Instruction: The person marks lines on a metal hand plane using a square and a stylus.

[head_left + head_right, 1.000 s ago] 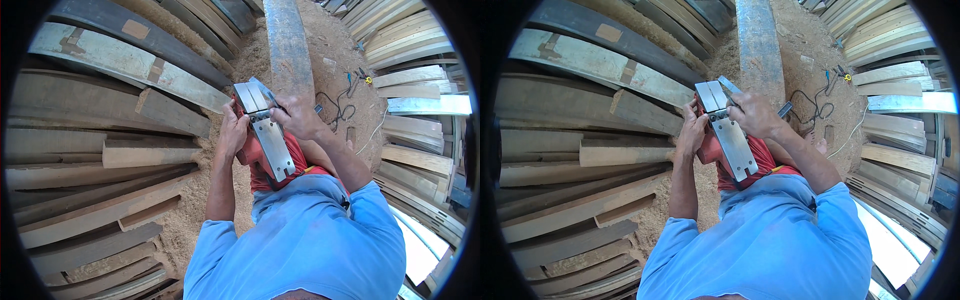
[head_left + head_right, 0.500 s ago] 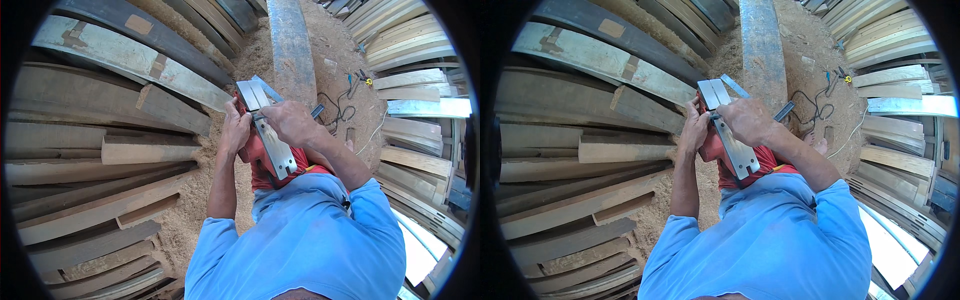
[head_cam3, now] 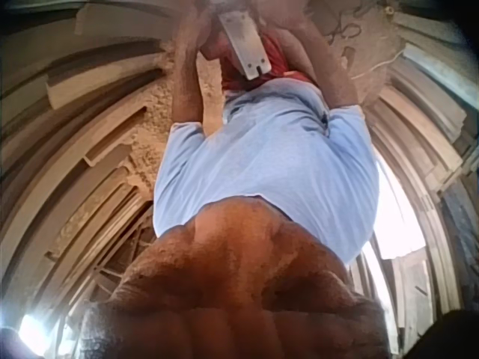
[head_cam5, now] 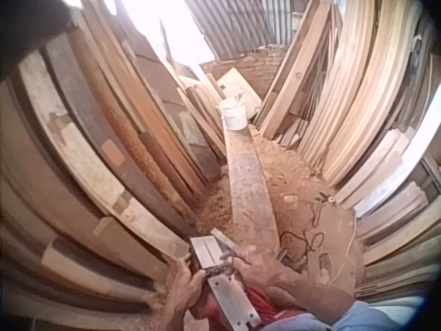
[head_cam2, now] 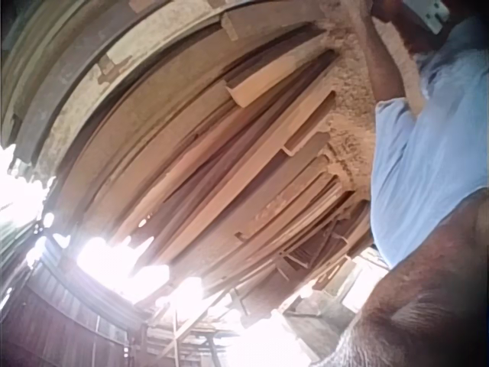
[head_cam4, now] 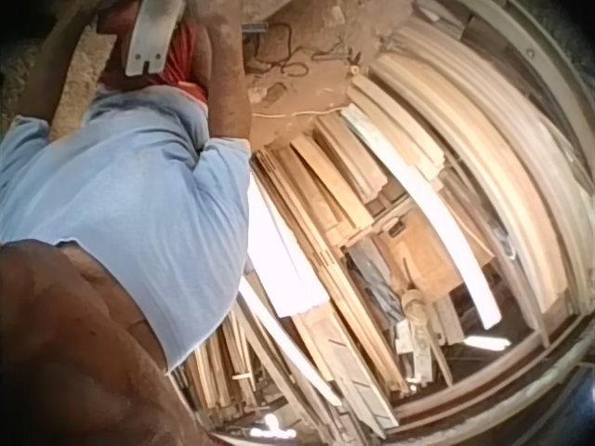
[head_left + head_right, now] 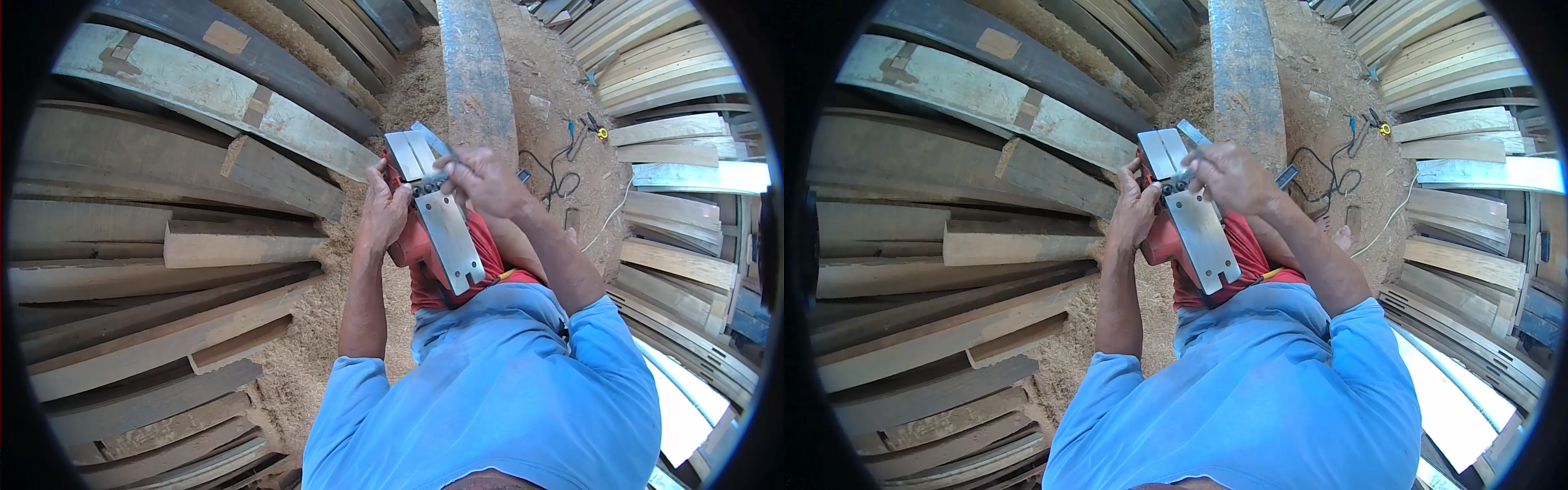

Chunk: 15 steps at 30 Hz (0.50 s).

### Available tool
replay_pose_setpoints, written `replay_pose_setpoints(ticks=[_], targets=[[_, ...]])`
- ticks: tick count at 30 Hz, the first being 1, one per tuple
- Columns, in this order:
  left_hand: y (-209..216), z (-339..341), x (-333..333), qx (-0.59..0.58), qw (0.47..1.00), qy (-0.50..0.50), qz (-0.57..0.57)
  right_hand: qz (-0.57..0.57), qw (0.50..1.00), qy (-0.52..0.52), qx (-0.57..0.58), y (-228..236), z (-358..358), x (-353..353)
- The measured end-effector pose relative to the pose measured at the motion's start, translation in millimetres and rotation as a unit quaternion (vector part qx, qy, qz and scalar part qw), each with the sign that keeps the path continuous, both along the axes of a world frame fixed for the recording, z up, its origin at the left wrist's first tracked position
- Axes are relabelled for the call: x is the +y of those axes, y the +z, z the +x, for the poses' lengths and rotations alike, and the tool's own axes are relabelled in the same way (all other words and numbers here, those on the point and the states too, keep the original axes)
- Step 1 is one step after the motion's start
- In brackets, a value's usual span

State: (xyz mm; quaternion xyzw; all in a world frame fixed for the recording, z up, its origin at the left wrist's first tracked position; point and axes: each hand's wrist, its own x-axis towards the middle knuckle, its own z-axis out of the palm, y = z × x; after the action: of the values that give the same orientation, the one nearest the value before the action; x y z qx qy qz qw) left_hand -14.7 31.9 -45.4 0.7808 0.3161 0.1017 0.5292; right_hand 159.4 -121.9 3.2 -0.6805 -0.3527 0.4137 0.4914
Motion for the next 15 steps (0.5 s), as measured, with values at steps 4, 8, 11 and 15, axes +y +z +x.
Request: replay_pose_setpoints(ticks=[4,8,11,15], targets=[[-0.8,1.6,-0.3,-0.020,1.000,-0.005,-0.023,-0.008,0.978,-0.101,-0.182,-71.0,51.2,-2.7],[-2.4,-1.0,3.0,-0.008,0.999,0.001,-0.052,-0.198,0.923,-0.058,-0.324,-140.8,89.2,-16.3],[-3.9,-1.8,3.1,-0.004,0.998,0.005,-0.070,-0.218,0.902,-0.059,-0.369,-167.7,94.7,-25.3],[2.5,3.9,1.8,0.002,0.996,0.008,-0.091,-0.242,0.854,-0.060,-0.457,-194.9,94.5,-27.4]])
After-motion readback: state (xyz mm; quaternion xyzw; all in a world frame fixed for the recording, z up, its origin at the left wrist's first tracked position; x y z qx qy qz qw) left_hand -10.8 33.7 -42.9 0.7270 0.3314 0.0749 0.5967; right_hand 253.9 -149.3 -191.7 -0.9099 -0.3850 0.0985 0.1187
